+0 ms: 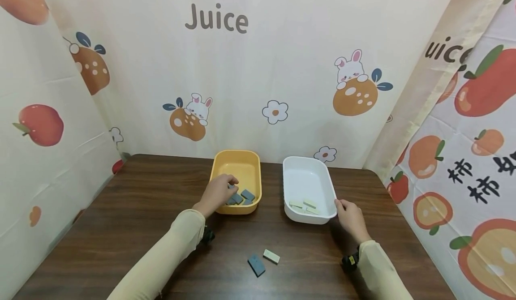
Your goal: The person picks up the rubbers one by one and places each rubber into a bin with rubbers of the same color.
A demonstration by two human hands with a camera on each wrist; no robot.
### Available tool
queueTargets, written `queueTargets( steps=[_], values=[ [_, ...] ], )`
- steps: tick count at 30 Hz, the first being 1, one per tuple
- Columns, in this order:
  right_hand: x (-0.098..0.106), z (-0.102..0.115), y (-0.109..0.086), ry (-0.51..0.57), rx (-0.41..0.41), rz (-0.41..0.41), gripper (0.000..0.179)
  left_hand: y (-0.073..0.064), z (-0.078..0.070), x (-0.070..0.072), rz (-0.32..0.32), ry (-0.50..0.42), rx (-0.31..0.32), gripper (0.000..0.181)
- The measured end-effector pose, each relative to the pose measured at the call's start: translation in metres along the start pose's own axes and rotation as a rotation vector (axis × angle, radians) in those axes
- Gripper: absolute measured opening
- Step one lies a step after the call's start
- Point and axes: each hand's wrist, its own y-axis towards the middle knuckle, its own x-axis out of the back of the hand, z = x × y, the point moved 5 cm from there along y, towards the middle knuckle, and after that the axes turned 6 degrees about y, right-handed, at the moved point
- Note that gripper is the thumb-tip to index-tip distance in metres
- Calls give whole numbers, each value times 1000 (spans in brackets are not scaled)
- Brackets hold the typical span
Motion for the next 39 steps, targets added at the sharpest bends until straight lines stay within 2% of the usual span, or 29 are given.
queueTargets(
  steps=[6, 18, 30, 39],
  values=[
    [1, 1, 0, 2, 3, -3, 42, -2, 3, 3, -36, -35, 13, 23],
    [3, 4, -1, 15, 2, 2, 43, -7, 5, 11, -125, -22, 10, 17],
    [4, 4, -1, 16, -1, -5, 44, -8, 20, 20, -187, -56, 6, 22],
    [0, -1, 0, 13, 4, -5, 44, -15, 38, 28, -183, -51, 46, 24]
  ],
)
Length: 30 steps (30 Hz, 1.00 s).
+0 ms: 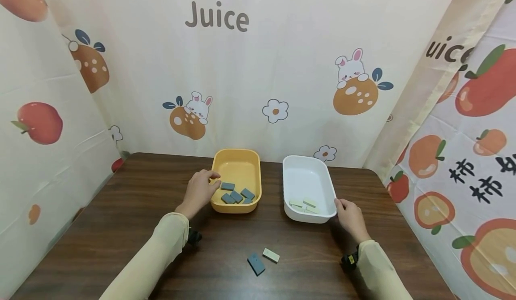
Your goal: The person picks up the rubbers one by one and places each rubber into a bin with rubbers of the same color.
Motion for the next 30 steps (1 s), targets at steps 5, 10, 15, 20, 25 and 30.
queueTargets(
  steps=[5, 10, 15, 20, 25, 30],
  values=[
    [-1, -2, 1, 4, 2, -4, 44, -1, 10, 6, -18, 20, 20, 27],
    [-1, -2, 2, 4, 0, -1, 44, -1, 20, 7, -32, 26, 40, 31],
    [-1, -2, 1, 1, -1, 2, 44, -3, 25, 3, -18, 29, 58, 34],
    [-2, -1, 0, -1, 1, 3, 44, -5, 27, 0, -7, 29, 66, 37],
    [-2, -1, 0, -4, 3, 0, 43, -8, 27, -3, 26, 41, 70, 42],
    [-1, 0, 0, -5, 5, -5, 44, -11, 29, -7, 33, 43, 79, 42]
  ],
)
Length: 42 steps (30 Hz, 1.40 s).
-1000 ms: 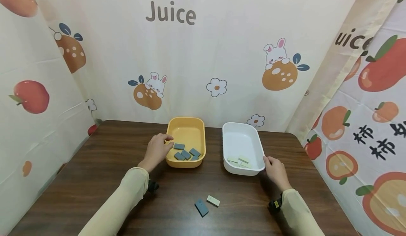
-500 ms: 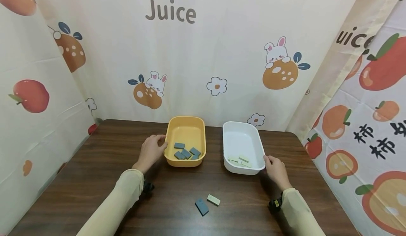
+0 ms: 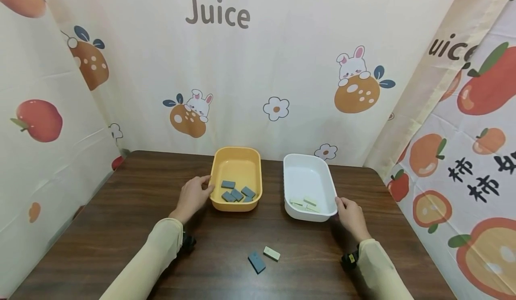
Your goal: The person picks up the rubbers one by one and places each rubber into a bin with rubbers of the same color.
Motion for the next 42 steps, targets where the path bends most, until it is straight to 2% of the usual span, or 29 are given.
queueTargets(
  steps=[7, 17, 27, 33, 42],
  values=[
    [1, -1, 0, -7, -10, 7, 44, -3, 2, -3, -14, -27, 6, 38],
    [5, -5, -5, 33, -65, 22, 56, -6, 5, -8, -24, -33, 21, 38],
    [16, 7, -10, 51, 0, -40, 37, -9, 8, -9, -31, -44, 36, 36],
    [23, 19, -14, 59, 40, -78, 32, -10, 8, -8, -34, -54, 43, 36],
    [19, 46, -25, 58, 76, -54, 29, -9, 7, -8, -41, -28, 35, 35]
  ],
)
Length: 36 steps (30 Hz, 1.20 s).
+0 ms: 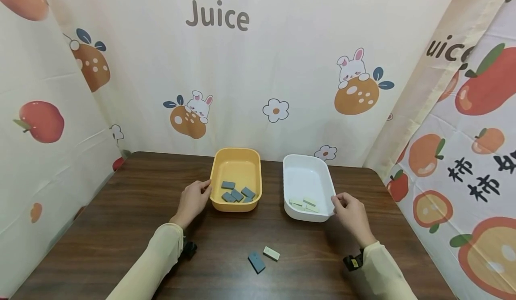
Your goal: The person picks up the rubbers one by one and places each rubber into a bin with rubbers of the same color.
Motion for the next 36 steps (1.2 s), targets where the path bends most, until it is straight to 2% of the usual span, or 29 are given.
queueTargets(
  steps=[8, 21, 26, 30, 36],
  values=[
    [-12, 25, -13, 2, 79, 92, 25, 0, -3, 0, -10, -11, -6, 35],
    [-37, 50, -30, -25, 261, 153, 7, -1, 1, -4, -12, -28, -6, 35],
    [-49, 58, -36, -30, 348, 188, 5, -1, 2, -3, -14, -26, 0, 35],
    [-62, 64, -42, -46, 415, 261, 4, -1, 2, -2, -7, -25, 1, 35],
    [-81, 70, -53, -71, 484, 423, 16, -2, 2, -2, -15, -23, -10, 35]
  ],
)
